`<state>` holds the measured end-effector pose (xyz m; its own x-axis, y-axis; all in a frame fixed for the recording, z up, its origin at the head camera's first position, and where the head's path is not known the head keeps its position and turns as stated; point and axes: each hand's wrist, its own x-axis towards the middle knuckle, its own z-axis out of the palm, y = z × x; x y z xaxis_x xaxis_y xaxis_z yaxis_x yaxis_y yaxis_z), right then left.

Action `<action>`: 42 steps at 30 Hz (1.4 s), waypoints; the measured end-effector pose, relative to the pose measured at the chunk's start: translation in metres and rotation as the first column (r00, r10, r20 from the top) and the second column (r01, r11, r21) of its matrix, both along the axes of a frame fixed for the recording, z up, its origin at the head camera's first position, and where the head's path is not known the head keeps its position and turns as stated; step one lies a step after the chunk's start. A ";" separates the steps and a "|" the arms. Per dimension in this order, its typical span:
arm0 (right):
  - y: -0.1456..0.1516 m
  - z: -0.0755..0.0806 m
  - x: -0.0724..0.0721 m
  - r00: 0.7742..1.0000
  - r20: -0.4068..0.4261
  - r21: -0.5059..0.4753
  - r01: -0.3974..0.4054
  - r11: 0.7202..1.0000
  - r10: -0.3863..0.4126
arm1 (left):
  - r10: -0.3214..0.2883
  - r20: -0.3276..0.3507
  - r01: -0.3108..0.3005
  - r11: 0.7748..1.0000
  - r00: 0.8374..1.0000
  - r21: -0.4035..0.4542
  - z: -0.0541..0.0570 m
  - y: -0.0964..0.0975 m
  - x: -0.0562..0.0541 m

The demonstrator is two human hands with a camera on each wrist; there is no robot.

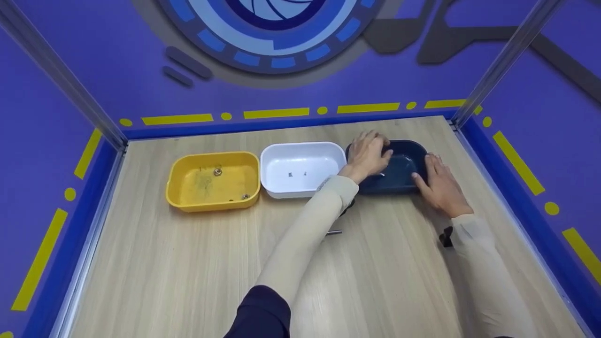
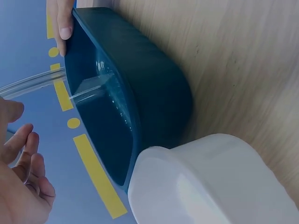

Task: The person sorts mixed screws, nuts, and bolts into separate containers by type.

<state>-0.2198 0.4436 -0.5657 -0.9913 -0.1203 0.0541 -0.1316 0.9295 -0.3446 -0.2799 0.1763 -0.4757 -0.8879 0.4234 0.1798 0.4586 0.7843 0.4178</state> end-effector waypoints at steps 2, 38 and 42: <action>0.000 0.000 0.001 1.000 0.000 0.001 0.001 1.000 -0.001 | 0.001 0.006 -0.001 1.000 1.000 -0.010 0.000 -0.002 0.000; -0.001 0.004 0.000 1.000 0.017 0.015 -0.013 1.000 0.013 | -0.153 -0.030 0.155 0.984 0.988 0.093 0.003 -0.044 0.029; 0.000 0.004 0.000 1.000 0.008 0.013 -0.022 1.000 0.022 | -0.181 -0.019 0.182 0.979 0.983 0.088 0.003 -0.052 0.037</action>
<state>-0.2195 0.4432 -0.5615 -0.9888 -0.1425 0.0450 -0.1493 0.9308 -0.3337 -0.2424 0.1241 -0.4725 -0.7955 0.5593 0.2332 0.5948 0.6472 0.4768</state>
